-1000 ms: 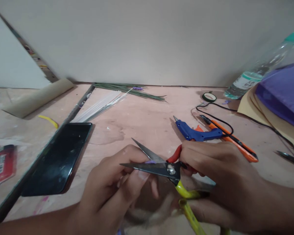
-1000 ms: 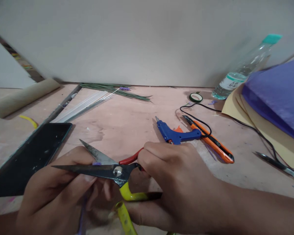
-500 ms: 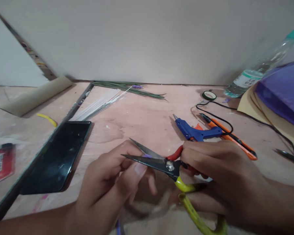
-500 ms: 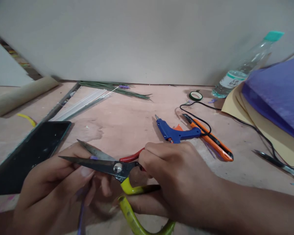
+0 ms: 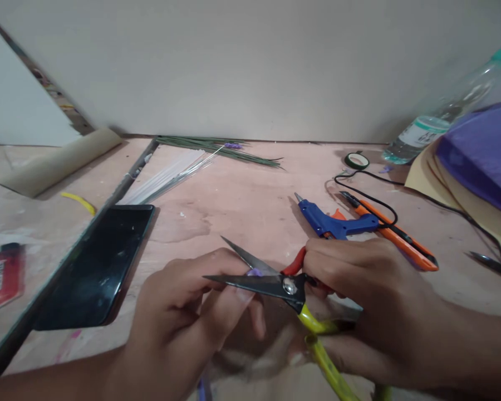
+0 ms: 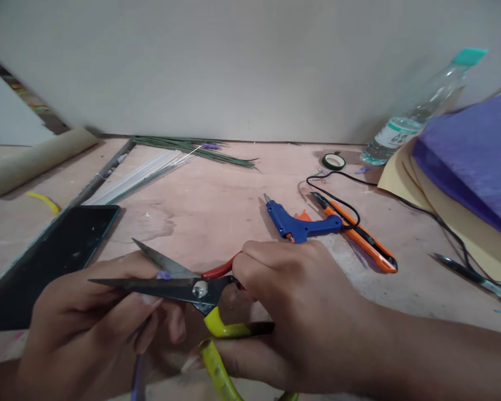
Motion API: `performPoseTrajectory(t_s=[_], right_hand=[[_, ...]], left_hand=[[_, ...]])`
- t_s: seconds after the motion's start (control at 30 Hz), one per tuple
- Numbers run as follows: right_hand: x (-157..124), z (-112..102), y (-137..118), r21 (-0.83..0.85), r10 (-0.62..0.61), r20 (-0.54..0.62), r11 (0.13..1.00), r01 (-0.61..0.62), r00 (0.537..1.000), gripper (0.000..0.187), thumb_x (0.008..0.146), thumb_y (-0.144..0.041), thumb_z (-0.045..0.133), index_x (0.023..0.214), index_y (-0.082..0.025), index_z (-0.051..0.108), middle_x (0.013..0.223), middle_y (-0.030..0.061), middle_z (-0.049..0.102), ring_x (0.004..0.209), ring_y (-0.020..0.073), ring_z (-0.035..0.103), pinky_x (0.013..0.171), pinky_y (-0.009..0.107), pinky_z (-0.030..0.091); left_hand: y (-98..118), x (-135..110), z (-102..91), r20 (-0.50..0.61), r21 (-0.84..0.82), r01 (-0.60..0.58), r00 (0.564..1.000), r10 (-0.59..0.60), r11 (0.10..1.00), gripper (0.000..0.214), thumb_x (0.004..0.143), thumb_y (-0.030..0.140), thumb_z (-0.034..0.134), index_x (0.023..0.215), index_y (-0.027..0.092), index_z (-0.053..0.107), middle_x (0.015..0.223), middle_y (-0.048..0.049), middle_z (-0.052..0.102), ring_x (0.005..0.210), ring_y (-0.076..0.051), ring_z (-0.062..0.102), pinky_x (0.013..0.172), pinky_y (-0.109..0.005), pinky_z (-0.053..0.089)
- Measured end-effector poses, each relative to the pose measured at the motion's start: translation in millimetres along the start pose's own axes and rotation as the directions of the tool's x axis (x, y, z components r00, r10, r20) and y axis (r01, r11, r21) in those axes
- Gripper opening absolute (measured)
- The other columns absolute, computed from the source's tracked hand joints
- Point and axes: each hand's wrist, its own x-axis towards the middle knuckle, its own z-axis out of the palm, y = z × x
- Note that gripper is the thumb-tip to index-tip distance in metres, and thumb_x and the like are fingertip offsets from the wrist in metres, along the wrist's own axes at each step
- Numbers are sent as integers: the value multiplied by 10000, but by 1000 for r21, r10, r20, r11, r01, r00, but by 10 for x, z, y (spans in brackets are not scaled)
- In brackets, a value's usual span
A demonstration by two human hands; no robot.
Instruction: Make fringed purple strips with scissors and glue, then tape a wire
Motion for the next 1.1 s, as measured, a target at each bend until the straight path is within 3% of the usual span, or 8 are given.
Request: performPoseTrajectory(t_s=[0.3,0.4,0.57,0.77,1.1], right_hand=[[-25,19,16,-46,-30,-15,999,29,999,379,1059,-400,685,806,-227,462,700,-40,570,562,102,471,531,261,304],[-6,3,10,-43,-31,-9,999,31,999,430,1080,-475,668,787,-222,483,673,-40,575,543,101,471,513,260,309],[3,4,18,-65,-47,-32,997,45,998,431,1055,-469,725,796,-226,482,670,-51,553,544,97,445,508,265,304],[-4,20,41,-78,-49,-43,996,45,998,431,1053,-433,730,791,-226,456,670,-65,499,550,89,407,513,252,292],[-24,31,21,69,34,-13,997,-33,999,300,906,-236,752,810,-225,468,737,-72,499,629,98,413,598,251,296]], left_hand=[[-96,-107,-22,70,-95,111,992,-105,989,306,1099,382,641,887,273,832,730,-28,759,631,-184,745,589,-272,598],[-60,-86,-7,33,-22,101,994,-100,995,341,1099,350,632,826,275,822,715,-14,771,626,-168,737,603,-259,592],[-2,-34,-12,-6,127,40,999,-39,991,405,1095,295,612,740,271,805,647,19,743,479,-103,584,619,-248,585],[-42,-70,-28,8,-16,112,994,-112,994,358,1107,431,616,855,294,832,733,-19,757,573,-151,676,493,-247,493],[-87,-93,-31,30,-101,163,987,-161,981,354,1095,488,629,911,250,815,782,-24,742,616,-154,687,539,-244,528]])
